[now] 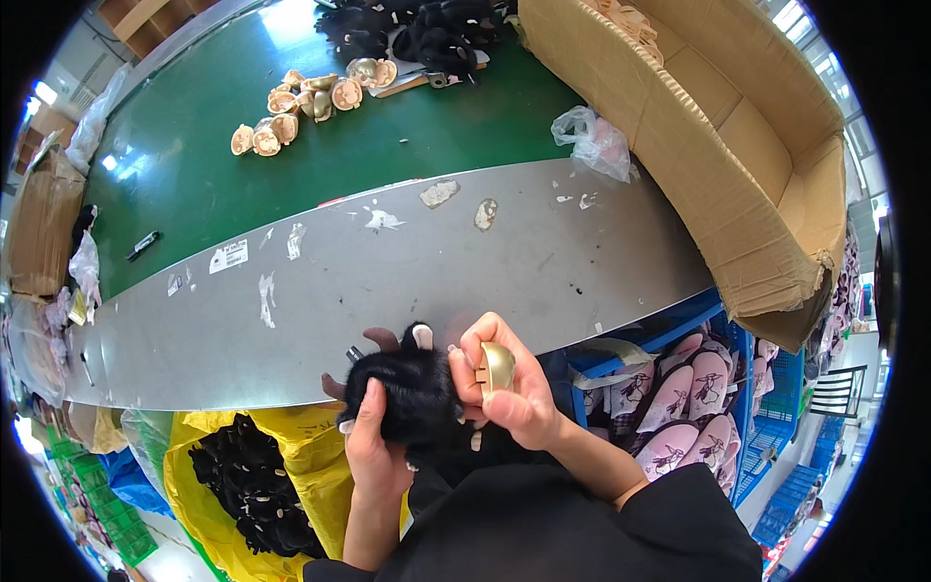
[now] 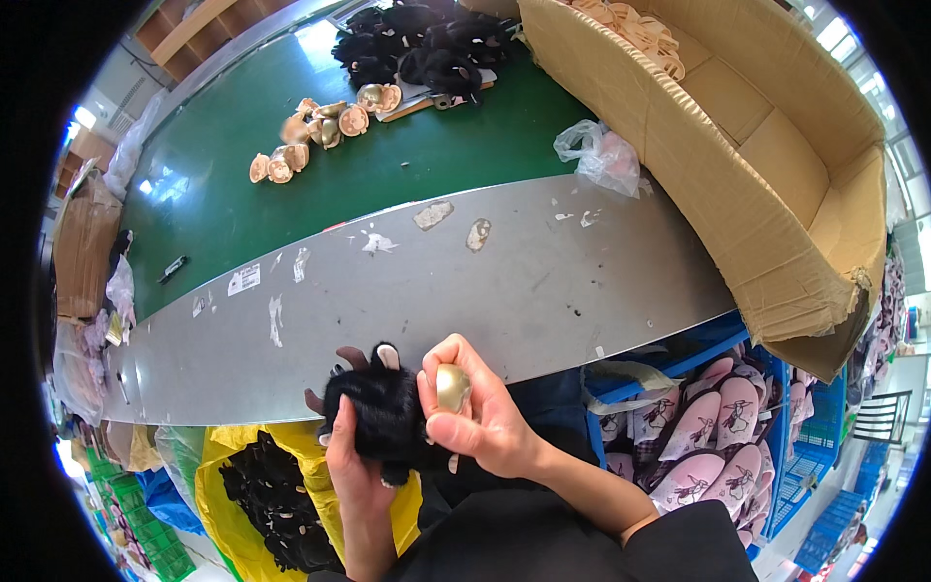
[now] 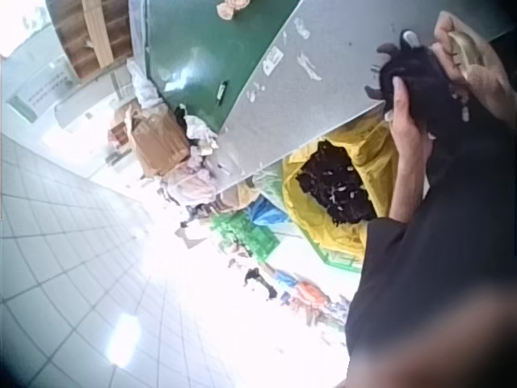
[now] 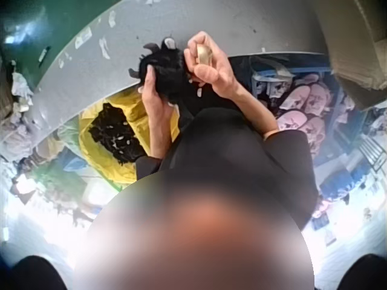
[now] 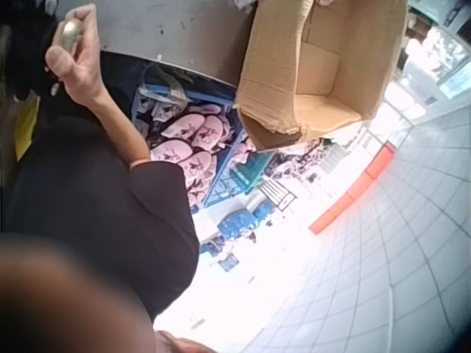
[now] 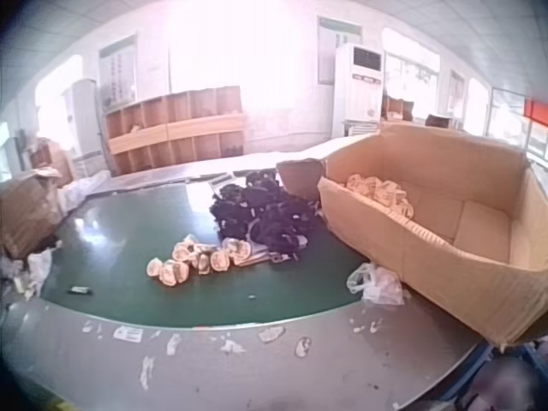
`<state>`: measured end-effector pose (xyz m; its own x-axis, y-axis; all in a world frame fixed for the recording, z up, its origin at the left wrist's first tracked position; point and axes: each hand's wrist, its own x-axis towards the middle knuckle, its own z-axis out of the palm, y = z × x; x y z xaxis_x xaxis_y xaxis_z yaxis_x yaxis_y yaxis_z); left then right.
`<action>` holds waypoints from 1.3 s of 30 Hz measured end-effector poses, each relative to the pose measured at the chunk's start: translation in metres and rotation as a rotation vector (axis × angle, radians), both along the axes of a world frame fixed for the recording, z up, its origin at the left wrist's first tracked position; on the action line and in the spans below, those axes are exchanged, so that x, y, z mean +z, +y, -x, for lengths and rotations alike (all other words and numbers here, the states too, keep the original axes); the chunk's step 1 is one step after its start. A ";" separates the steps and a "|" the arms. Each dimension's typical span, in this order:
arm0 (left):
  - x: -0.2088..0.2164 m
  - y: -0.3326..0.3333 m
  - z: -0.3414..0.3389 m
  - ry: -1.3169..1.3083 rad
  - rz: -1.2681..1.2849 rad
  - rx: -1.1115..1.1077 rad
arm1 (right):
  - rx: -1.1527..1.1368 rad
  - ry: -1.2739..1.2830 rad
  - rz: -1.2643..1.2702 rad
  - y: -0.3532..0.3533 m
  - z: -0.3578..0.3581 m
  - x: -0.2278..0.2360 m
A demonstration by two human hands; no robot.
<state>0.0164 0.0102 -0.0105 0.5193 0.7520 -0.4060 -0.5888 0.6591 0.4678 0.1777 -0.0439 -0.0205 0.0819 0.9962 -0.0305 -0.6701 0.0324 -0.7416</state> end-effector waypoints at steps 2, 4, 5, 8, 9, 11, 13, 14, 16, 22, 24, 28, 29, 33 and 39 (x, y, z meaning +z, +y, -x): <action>0.004 -0.002 -0.006 0.023 -0.061 0.002 | 0.028 -0.104 0.008 -0.001 -0.001 0.001; 0.005 -0.003 -0.011 0.071 -0.112 0.005 | 0.073 -0.202 0.041 -0.003 -0.003 0.007; 0.004 -0.004 -0.013 0.107 -0.132 0.008 | 0.111 -0.248 0.059 -0.004 -0.004 0.006; 0.005 -0.006 -0.017 0.094 -0.208 0.018 | 0.089 -0.274 0.000 -0.007 0.000 0.007; 0.005 -0.007 -0.017 0.069 -0.235 0.022 | 0.093 -0.304 0.002 -0.010 0.001 0.004; 0.005 -0.009 -0.014 0.226 -0.352 -0.066 | 0.071 -0.238 0.043 -0.010 0.004 0.010; 0.016 -0.007 -0.017 0.354 -0.355 -0.122 | 0.055 -0.236 0.067 -0.007 0.001 0.011; 0.014 -0.006 -0.017 0.365 -0.335 -0.100 | 0.074 -0.257 0.082 -0.008 0.000 0.006; 0.008 -0.006 -0.017 0.379 -0.300 -0.053 | 0.079 -0.194 0.137 -0.008 -0.004 0.010; 0.007 -0.008 -0.021 0.308 -0.251 0.098 | -0.024 -0.192 0.151 -0.022 -0.007 0.034; 0.004 -0.008 -0.021 0.313 -0.242 0.080 | 0.002 -0.216 0.061 -0.023 -0.003 0.038; 0.011 -0.012 -0.024 0.303 -0.218 0.088 | -0.036 -0.306 0.070 -0.016 0.005 0.029; 0.014 -0.011 -0.022 0.321 -0.212 0.031 | -0.031 -0.323 0.068 -0.017 0.004 0.023; 0.011 -0.007 -0.021 0.288 -0.194 0.025 | -0.077 -0.446 -0.123 -0.016 0.003 0.010; 0.012 -0.004 -0.017 0.246 -0.150 -0.019 | -0.137 -0.479 0.012 -0.014 0.008 0.017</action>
